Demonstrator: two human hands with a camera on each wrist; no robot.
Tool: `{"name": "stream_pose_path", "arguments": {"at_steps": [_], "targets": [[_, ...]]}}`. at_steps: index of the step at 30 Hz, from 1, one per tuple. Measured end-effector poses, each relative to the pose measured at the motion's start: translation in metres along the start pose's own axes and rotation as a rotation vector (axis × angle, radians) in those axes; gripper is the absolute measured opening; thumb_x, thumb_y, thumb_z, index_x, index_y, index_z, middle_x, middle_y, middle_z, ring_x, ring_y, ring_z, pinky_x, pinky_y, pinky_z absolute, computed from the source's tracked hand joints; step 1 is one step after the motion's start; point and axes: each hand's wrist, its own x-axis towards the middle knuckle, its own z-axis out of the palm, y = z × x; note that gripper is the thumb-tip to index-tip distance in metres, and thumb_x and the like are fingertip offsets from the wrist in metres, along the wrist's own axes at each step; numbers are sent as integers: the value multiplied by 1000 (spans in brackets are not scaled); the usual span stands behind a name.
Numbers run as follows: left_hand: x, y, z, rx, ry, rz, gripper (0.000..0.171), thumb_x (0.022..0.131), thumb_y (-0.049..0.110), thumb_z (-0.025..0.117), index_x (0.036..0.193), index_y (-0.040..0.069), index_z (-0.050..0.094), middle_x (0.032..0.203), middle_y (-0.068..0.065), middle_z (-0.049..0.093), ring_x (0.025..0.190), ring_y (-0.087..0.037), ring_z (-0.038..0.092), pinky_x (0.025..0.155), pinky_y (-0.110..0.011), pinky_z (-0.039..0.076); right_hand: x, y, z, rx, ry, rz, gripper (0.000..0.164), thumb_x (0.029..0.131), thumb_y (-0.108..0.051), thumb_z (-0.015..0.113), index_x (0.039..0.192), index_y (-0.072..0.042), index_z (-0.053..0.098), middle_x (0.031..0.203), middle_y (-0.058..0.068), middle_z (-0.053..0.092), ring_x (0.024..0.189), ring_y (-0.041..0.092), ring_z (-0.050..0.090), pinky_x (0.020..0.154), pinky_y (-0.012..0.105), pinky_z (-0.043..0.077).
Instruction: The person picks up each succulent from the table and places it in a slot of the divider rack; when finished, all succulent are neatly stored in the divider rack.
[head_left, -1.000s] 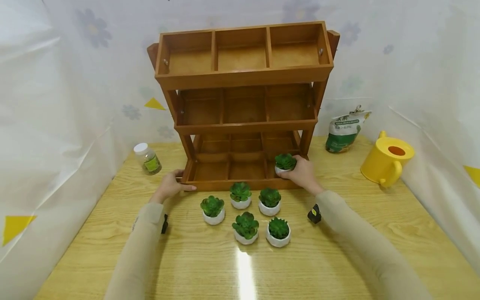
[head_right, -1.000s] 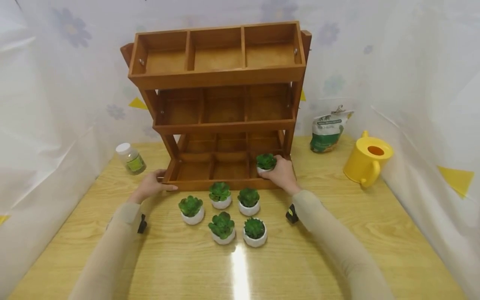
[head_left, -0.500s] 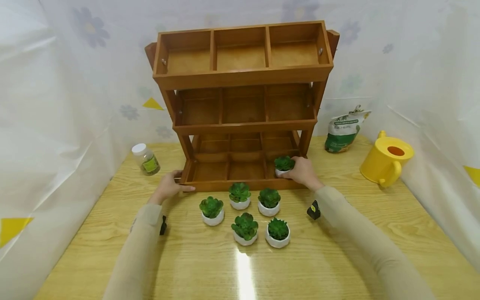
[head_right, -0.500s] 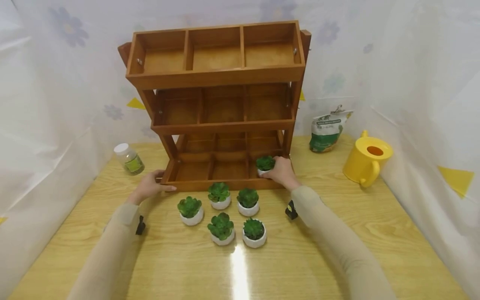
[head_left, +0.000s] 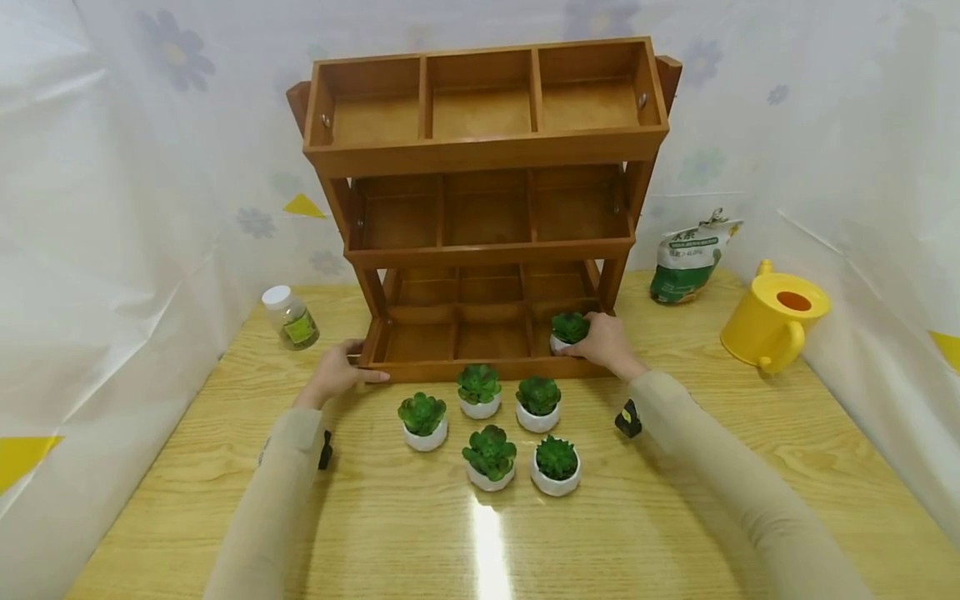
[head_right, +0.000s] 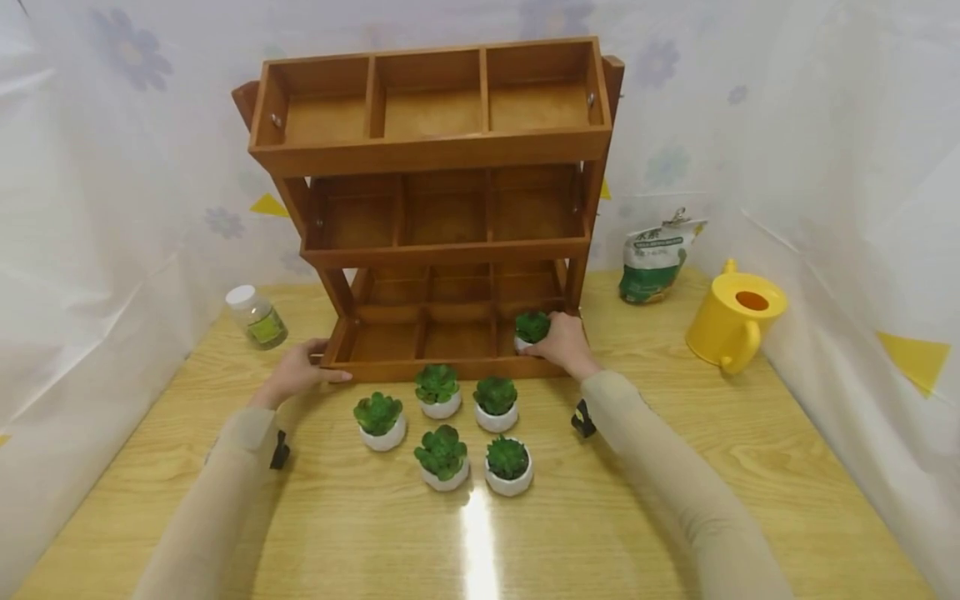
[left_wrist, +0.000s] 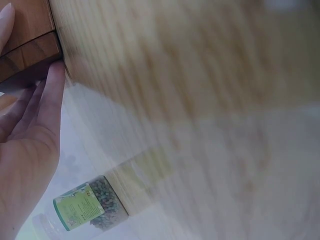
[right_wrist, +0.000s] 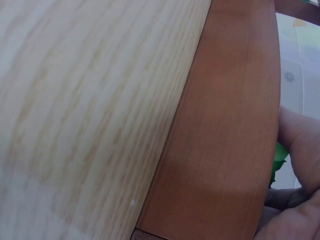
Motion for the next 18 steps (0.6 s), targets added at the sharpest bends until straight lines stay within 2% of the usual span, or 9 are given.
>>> {"name": "stream_pose_path", "arguments": {"at_steps": [18], "targets": [[0,0,0,-1,2,-7,91,76,33,82,144,-6,36,140,-27,46,122,-41,52,97,-49,48,0,-1,-2,-4,-18,26,83,75,-34,81,132,16,44,127,34,53,116,45,52,98,52,46]]}}
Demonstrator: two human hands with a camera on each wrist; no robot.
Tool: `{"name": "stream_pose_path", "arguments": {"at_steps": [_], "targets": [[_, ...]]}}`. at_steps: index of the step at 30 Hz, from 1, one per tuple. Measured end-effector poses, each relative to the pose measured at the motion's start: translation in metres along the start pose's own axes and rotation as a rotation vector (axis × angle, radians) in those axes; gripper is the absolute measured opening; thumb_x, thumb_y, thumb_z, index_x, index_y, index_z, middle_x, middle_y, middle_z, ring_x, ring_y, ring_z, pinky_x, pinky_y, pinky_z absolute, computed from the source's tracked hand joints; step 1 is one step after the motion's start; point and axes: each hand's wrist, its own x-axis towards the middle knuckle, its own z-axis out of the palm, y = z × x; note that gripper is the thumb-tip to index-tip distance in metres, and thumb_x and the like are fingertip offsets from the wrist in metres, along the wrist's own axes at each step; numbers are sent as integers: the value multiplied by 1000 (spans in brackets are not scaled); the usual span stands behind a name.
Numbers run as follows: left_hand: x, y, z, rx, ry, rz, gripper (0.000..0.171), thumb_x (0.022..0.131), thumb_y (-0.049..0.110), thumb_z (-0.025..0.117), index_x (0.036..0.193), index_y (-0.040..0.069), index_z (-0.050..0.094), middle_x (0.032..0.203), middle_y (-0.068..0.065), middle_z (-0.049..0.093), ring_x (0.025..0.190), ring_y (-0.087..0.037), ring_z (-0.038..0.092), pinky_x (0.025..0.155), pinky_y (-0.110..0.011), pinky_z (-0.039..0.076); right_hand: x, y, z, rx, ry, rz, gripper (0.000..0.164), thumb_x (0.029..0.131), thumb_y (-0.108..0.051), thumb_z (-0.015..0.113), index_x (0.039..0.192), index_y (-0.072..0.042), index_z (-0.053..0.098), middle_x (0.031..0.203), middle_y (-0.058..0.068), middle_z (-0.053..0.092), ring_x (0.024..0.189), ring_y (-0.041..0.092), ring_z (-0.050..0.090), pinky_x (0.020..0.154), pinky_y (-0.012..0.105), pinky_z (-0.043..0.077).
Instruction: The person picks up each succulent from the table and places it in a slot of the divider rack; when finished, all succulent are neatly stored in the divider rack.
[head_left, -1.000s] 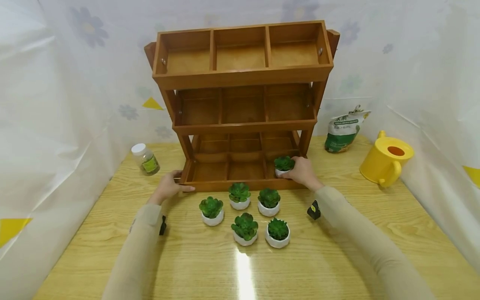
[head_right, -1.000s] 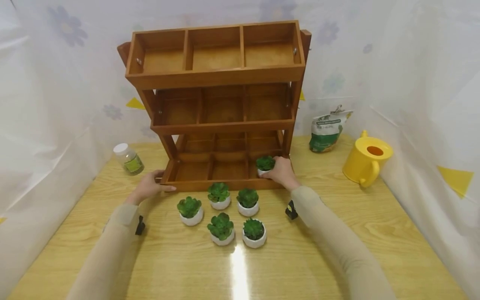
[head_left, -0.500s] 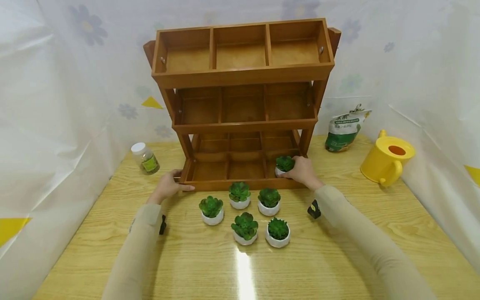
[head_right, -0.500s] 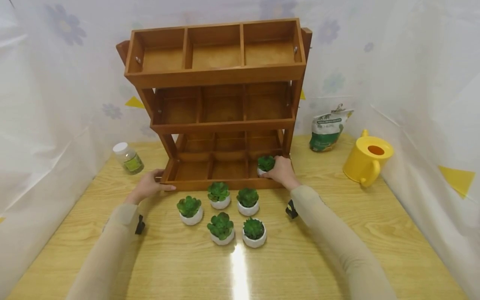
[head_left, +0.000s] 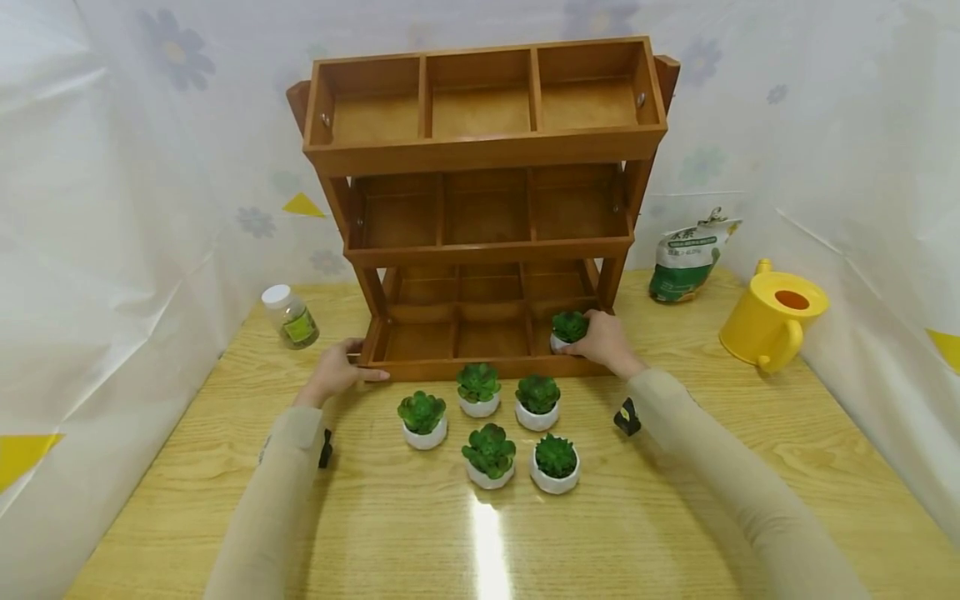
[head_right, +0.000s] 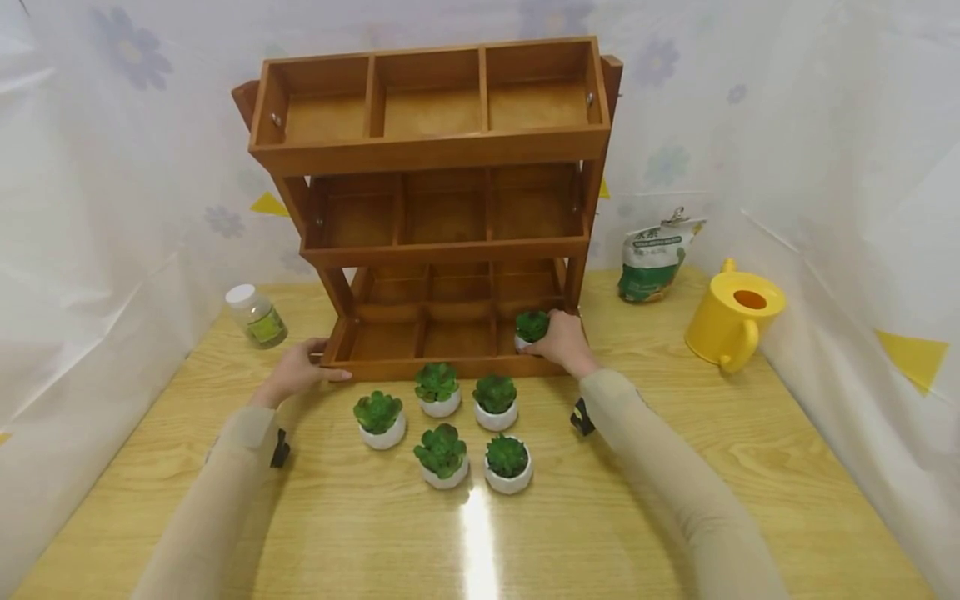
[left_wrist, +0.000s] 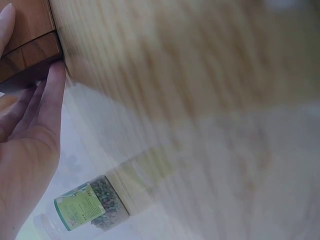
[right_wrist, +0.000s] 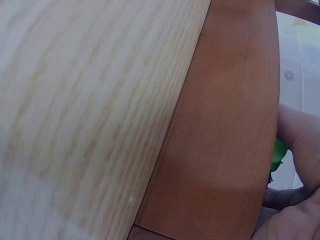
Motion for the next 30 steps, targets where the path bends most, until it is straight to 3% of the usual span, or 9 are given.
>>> {"name": "stream_pose_path", "arguments": {"at_steps": [23,30], "targets": [[-1,3,0,7,-4,-4,92,77,34,82,145,-5,34,141,-26,45,123,-41,50,97,-49,47,1,-1,-3,26,-32,19,83,78,-32,78,134,16,40,132,35,49,119,45,50,99,52,45],[-3,1,-2,-4,-13,-7,93,76,34,82,145,-6,34,142,-27,44,124,-41,49,99,-49,46,-17,3,-10,129,21,-41,88,77,-34,79,137,13,36,133,34,47,120,45,49,100,54,44]]}}
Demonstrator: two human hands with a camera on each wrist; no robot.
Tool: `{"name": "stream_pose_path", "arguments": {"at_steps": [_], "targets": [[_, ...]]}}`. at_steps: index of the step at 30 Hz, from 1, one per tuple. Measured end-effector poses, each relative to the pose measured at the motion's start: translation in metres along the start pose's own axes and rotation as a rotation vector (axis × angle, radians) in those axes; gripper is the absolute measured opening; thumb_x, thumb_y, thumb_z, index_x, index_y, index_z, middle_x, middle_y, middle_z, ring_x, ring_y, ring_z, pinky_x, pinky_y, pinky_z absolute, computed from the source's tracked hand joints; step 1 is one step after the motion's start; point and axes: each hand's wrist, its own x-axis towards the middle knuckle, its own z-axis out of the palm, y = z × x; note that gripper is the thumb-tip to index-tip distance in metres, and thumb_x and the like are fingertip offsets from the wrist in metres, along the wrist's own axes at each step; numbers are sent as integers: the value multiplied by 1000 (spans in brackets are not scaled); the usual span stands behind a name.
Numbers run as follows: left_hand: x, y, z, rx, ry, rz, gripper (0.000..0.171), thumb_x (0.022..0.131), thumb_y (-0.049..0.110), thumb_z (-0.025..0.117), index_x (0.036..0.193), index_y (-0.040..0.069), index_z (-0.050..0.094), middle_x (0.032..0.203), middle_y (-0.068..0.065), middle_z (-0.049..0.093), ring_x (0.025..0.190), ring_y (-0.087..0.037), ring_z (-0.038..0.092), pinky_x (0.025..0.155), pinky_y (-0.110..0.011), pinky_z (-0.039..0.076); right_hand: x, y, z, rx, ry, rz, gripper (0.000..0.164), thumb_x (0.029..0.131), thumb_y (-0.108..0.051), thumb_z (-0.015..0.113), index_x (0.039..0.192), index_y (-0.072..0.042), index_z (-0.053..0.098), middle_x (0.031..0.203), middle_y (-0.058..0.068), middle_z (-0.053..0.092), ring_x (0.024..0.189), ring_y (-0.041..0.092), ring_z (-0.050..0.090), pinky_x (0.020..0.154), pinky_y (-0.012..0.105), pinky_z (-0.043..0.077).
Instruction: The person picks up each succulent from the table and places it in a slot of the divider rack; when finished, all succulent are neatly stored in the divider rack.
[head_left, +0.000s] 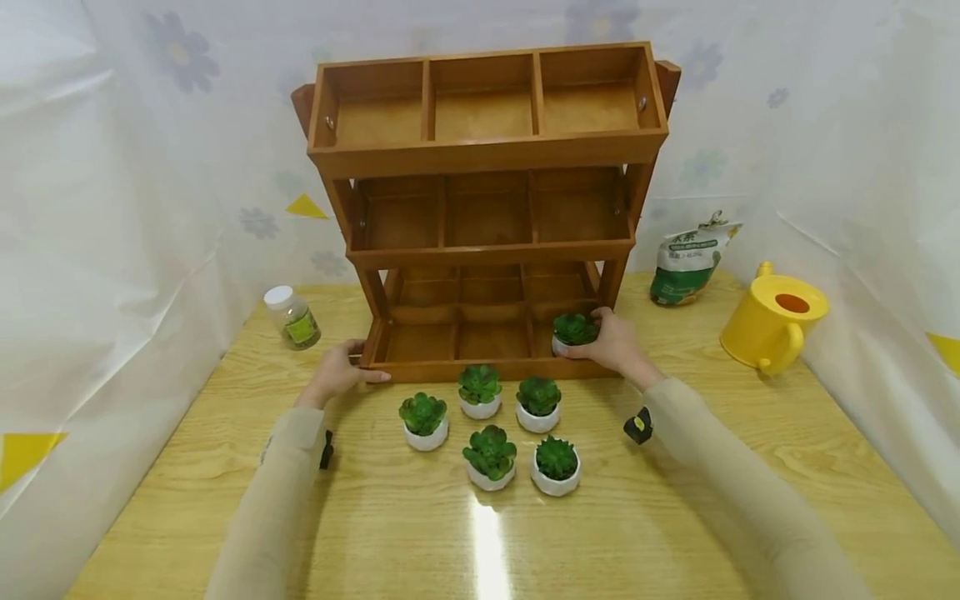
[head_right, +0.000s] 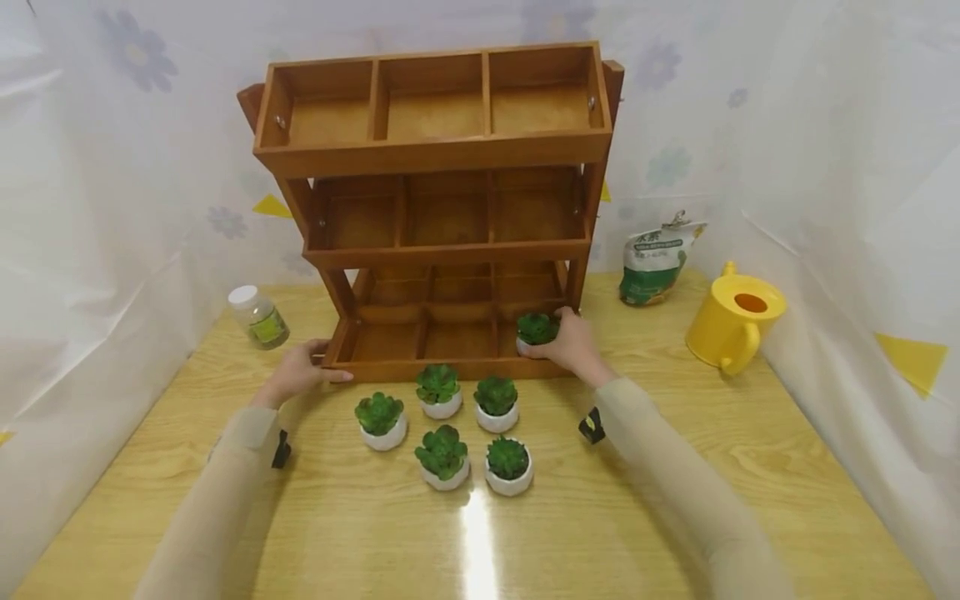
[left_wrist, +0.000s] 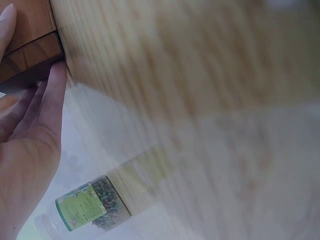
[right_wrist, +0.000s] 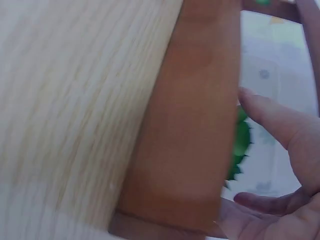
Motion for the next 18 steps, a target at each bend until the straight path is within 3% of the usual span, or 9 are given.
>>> {"name": "stream_pose_path", "arguments": {"at_steps": [4,7,12,15,18], "targets": [[2,0,2,-4,-3,-6,92,77,33,82,145,-5,33,141,-26,45,123,-41,50,98,-49,48,-19,2,-12,67,39,-59,88,77,-30,81,139,12,35,134,33,47,119,45,50,99,54,44],[2,-1,1,-8,5,-7,91,76,32,82,145,-4,34,140,-26,46,122,-40,51,97,-49,48,-34,1,-18,164,15,-94,77,78,-27,81,135,10,44,129,30,54,115,42,56,96,51,48],[2,-1,1,-11,0,0,92,76,35,82,145,-4,34,141,-26,45,123,-40,50,98,-49,47,-58,3,-11,371,-190,-134,59,81,-21,78,129,5,53,125,24,60,113,36,60,93,41,52],[1,-1,2,-9,-3,-4,93,76,35,82,145,-5,34,141,-26,45,123,-41,50,98,-49,47,-68,5,2,426,-322,-165,59,82,-16,77,130,6,50,127,24,57,115,37,58,94,39,51],[1,-1,3,-9,0,-9,92,76,33,82,145,-4,34,141,-25,45,123,-40,50,97,-49,48,-73,7,15,460,-400,-173,63,82,-14,77,133,8,47,130,26,55,117,38,57,96,42,50]]}}
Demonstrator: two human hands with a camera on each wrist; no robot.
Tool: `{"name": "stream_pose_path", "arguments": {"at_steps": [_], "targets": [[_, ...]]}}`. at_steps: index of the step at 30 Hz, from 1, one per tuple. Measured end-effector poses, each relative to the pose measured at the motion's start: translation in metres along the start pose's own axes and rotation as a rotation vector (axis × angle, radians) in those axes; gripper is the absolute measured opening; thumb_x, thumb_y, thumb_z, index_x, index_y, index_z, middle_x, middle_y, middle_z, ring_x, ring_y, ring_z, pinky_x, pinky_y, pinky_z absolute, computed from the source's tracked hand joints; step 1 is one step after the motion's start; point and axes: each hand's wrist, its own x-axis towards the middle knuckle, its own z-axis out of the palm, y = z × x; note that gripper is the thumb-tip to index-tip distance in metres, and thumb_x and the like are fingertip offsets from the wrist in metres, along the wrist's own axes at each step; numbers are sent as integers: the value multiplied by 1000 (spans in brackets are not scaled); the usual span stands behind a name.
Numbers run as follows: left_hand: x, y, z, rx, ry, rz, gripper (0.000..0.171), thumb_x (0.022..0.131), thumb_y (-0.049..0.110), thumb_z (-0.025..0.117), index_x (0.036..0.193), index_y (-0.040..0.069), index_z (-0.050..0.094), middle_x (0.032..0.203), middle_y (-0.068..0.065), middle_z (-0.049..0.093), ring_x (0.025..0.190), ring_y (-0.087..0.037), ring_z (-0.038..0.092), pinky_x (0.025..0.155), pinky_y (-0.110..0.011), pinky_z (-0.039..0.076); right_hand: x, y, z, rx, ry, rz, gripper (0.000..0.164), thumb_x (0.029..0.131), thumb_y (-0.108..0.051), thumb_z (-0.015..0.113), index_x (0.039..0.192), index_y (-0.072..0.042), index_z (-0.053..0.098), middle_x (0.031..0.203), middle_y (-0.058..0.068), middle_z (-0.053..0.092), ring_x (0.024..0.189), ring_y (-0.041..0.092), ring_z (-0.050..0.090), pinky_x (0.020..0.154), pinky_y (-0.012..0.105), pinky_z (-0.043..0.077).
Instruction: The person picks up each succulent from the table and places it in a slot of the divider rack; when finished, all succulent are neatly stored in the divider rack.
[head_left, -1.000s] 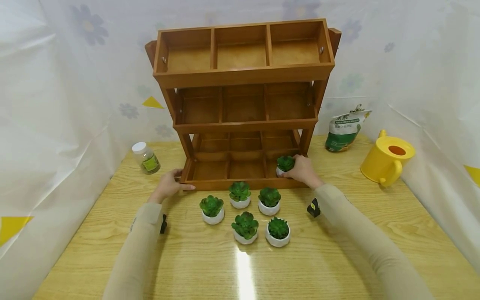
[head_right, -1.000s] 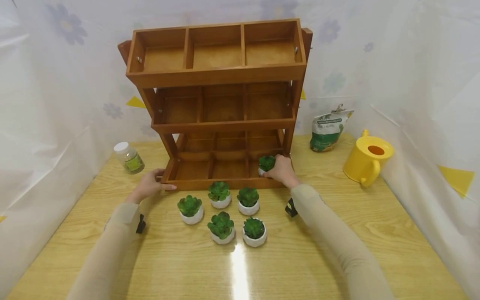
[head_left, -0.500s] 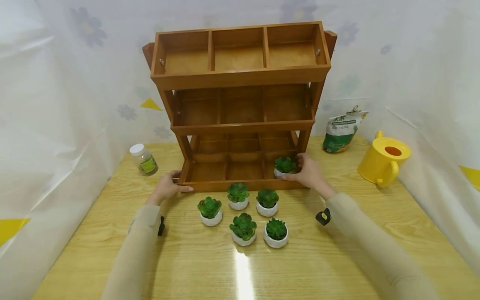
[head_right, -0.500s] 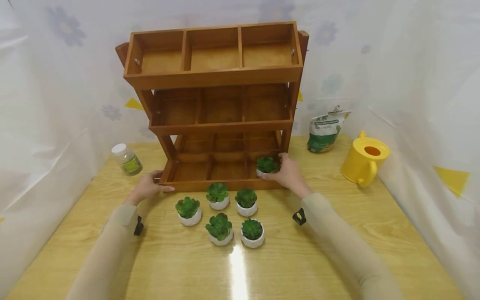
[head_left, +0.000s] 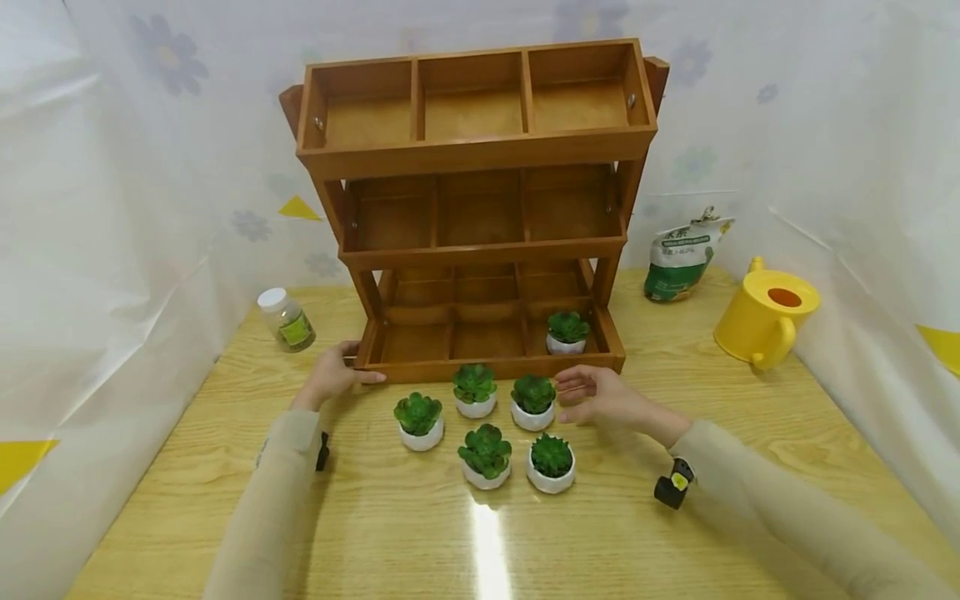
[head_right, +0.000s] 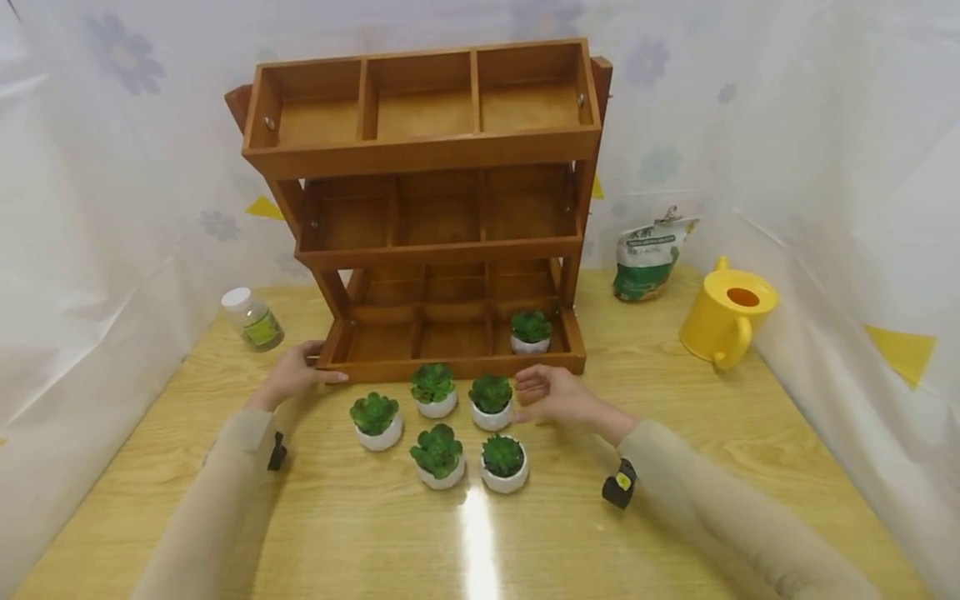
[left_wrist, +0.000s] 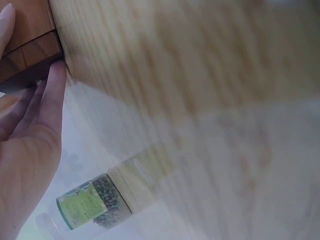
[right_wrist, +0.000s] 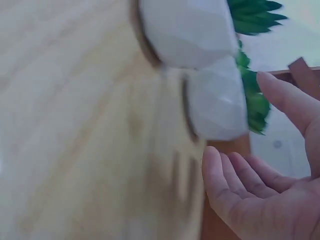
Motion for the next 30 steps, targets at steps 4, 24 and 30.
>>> {"name": "stream_pose_path", "arguments": {"at_steps": [4,24,30], "targets": [[-1,0,1,2,2,-2,92,75,34,82,145,-3,35,141,-25,46,123,-40,51,98,-49,47,5,9,12,21,-27,23,68,81,-15,78,135,9,44,133,27,52,120,41,54,99,46,48],[-1,3,0,4,4,-5,89,77,32,82,144,-4,36,141,-26,45,123,-40,51,97,-48,48,20,11,38,-34,113,42,77,73,-16,85,135,8,45,131,23,56,124,38,51,104,51,41],[-2,3,-1,9,5,-3,88,78,31,81,144,-5,36,141,-27,45,124,-41,50,98,-49,47,21,9,41,-29,125,30,74,72,-16,85,133,6,48,126,20,59,118,33,54,97,44,47]]}}
